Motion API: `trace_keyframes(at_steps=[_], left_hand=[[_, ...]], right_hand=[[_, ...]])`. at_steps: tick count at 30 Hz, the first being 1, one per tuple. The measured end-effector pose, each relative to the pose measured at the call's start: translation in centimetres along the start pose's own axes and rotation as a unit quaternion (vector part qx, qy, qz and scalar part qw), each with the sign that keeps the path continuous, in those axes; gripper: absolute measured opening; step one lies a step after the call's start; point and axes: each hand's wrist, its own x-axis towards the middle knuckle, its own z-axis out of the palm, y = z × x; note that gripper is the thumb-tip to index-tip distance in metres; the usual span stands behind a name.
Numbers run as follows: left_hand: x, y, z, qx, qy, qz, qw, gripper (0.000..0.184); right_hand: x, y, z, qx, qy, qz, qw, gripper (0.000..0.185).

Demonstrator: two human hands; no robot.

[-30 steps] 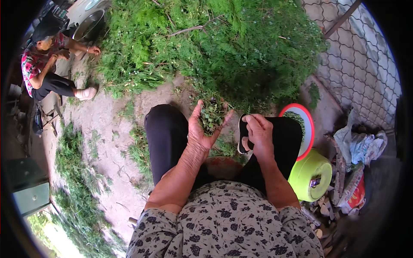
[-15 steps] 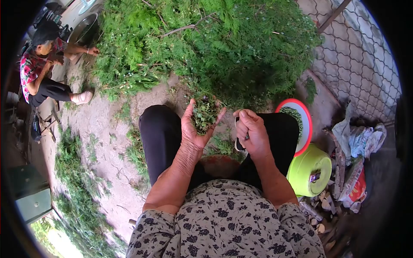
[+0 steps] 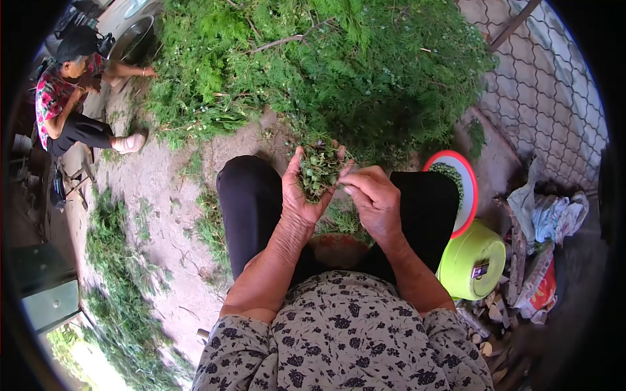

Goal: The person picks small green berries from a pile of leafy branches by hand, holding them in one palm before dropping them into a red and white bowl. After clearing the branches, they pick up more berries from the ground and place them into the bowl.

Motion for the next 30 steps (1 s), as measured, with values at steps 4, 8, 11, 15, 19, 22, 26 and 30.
trace_keyframes(at_steps=[4, 8, 11, 15, 19, 22, 26, 30], left_hand=[[0.0, -0.1, -0.2, 0.063, -0.019, -0.025, 0.998, 0.049], [0.2, 0.1, -1.0, 0.031, -0.037, -0.034, 0.998, 0.051], [0.2, 0.0, -0.7, 0.022, -0.006, -0.018, 1.000, 0.050], [-0.1, -0.1, -0.2, 0.007, -0.040, -0.030, 0.999, 0.049], [-0.1, -0.2, -0.2, 0.017, -0.038, -0.029, 0.999, 0.049], [-0.1, -0.1, -0.4, 0.014, -0.043, -0.041, 0.998, 0.048], [0.0, -0.1, -0.9, 0.002, -0.047, -0.041, 0.998, 0.047], [-0.1, 0.1, -0.4, 0.006, -0.051, -0.027, 0.998, 0.046]], right_hand=[[0.1, 0.8, 0.9, 0.039, -0.050, -0.002, 0.998, 0.028], [0.1, 0.7, 1.2, 0.025, -0.061, 0.023, 0.998, 0.026], [0.1, 0.7, 0.9, 0.089, -0.047, 0.012, 0.995, 0.026], [0.1, 0.9, 0.9, 0.119, -0.029, 0.050, 0.991, 0.029], [0.2, 0.3, 0.9, 0.055, -0.042, 0.038, 0.997, 0.027], [0.0, 0.4, 1.2, 0.018, -0.046, 0.026, 0.998, 0.028], [0.1, 0.4, 1.3, 0.019, -0.031, 0.012, 0.999, 0.024], [-0.1, 0.1, 0.5, 0.157, -0.019, 0.127, 0.979, 0.015]])
